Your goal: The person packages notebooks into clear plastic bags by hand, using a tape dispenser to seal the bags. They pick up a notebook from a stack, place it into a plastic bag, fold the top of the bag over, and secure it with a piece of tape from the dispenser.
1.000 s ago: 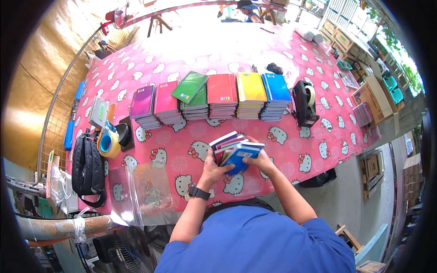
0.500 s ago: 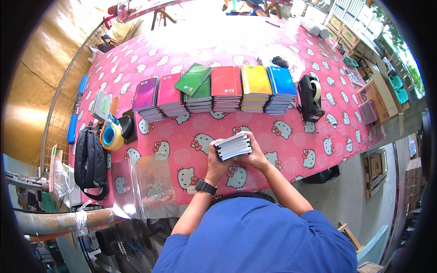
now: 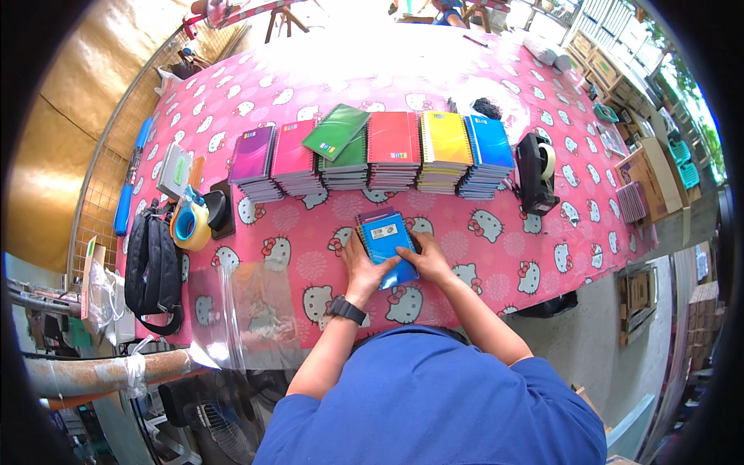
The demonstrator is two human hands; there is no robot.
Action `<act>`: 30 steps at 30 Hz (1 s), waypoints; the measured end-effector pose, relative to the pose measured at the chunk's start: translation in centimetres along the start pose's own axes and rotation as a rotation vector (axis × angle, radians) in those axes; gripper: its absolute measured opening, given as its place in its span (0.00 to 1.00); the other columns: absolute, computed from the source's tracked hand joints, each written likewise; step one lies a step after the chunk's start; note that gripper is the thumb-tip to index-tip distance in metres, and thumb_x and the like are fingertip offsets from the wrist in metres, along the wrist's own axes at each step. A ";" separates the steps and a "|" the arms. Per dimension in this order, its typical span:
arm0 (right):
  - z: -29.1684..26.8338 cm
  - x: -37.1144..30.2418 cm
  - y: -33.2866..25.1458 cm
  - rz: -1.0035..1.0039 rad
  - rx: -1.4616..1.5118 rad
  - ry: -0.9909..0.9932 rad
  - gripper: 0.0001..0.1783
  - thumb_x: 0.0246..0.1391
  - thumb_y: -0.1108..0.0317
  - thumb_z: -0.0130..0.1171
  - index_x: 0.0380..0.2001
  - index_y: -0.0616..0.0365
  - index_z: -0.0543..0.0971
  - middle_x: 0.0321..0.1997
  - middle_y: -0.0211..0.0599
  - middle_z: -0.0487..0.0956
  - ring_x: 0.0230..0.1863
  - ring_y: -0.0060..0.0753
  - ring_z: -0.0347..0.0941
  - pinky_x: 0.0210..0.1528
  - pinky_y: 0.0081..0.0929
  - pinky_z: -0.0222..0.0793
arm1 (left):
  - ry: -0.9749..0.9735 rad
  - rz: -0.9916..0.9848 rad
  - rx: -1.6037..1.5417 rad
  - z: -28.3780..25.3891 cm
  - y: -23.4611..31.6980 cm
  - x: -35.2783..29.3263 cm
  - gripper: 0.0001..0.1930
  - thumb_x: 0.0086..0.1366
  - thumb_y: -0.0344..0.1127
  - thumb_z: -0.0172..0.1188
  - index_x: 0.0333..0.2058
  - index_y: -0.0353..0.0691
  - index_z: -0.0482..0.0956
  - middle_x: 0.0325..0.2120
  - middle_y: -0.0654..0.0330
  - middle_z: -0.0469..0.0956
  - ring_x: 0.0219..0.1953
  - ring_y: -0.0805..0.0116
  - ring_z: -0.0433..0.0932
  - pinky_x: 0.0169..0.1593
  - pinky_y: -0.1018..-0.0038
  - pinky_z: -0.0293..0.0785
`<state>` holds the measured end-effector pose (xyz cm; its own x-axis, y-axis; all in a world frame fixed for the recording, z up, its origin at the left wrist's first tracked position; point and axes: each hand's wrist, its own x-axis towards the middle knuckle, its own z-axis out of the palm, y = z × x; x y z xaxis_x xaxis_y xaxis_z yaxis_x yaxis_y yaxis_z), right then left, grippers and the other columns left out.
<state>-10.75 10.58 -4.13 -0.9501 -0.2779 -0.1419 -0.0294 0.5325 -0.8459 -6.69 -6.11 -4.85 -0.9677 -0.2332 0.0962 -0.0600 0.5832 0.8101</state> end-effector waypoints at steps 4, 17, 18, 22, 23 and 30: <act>-0.4 -1.1 -0.4 -0.030 0.423 -0.146 0.35 0.45 0.68 0.63 0.55 0.70 0.63 0.52 0.48 0.71 0.53 0.38 0.68 0.55 0.30 0.63 | -0.042 -0.092 -0.200 -0.1 1.1 -1.8 0.55 0.34 0.44 0.75 0.58 0.31 0.50 0.52 0.43 0.61 0.54 0.45 0.59 0.58 0.56 0.56; -0.6 -4.0 -0.5 0.029 0.768 -0.081 0.45 0.35 0.79 0.65 0.59 0.63 0.55 0.55 0.43 0.65 0.57 0.34 0.63 0.58 0.32 0.60 | -0.120 0.055 -0.608 0.4 0.8 -5.3 0.53 0.44 0.25 0.67 0.64 0.43 0.40 0.59 0.48 0.52 0.62 0.54 0.54 0.63 0.62 0.53; -0.7 -4.0 -0.7 0.050 0.793 -0.097 0.46 0.35 0.78 0.66 0.58 0.63 0.55 0.54 0.42 0.66 0.56 0.34 0.63 0.58 0.31 0.60 | -0.123 0.050 -0.611 0.4 0.7 -5.1 0.53 0.44 0.25 0.67 0.64 0.43 0.40 0.59 0.48 0.52 0.62 0.54 0.54 0.63 0.62 0.53; -1.0 -3.1 -1.2 0.172 0.688 -0.107 0.47 0.35 0.76 0.68 0.59 0.66 0.54 0.53 0.43 0.68 0.55 0.34 0.64 0.58 0.31 0.61 | -0.160 -0.022 -0.635 0.3 0.3 -3.5 0.53 0.43 0.29 0.68 0.64 0.39 0.42 0.61 0.47 0.50 0.63 0.53 0.53 0.64 0.62 0.51; -0.9 -2.8 -1.0 0.185 0.682 -0.096 0.46 0.36 0.76 0.69 0.58 0.68 0.55 0.53 0.44 0.68 0.55 0.35 0.65 0.58 0.32 0.61 | -0.180 -0.040 -0.619 0.2 0.1 -2.9 0.51 0.43 0.31 0.69 0.63 0.38 0.45 0.60 0.47 0.52 0.63 0.53 0.53 0.64 0.62 0.51; -1.0 -3.8 -1.1 0.094 0.765 -0.122 0.39 0.38 0.76 0.67 0.55 0.63 0.59 0.49 0.40 0.70 0.51 0.30 0.67 0.54 0.28 0.64 | -0.083 -0.133 -0.741 -1.5 1.7 -2.9 0.36 0.48 0.34 0.70 0.54 0.33 0.61 0.49 0.51 0.68 0.53 0.62 0.68 0.54 0.68 0.66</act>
<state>-7.44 11.83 -2.15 -0.8959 -0.3686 -0.2482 0.3137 -0.1292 -0.9407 -3.64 -5.64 -2.92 -0.9808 -0.1888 -0.0496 -0.0255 -0.1282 0.9914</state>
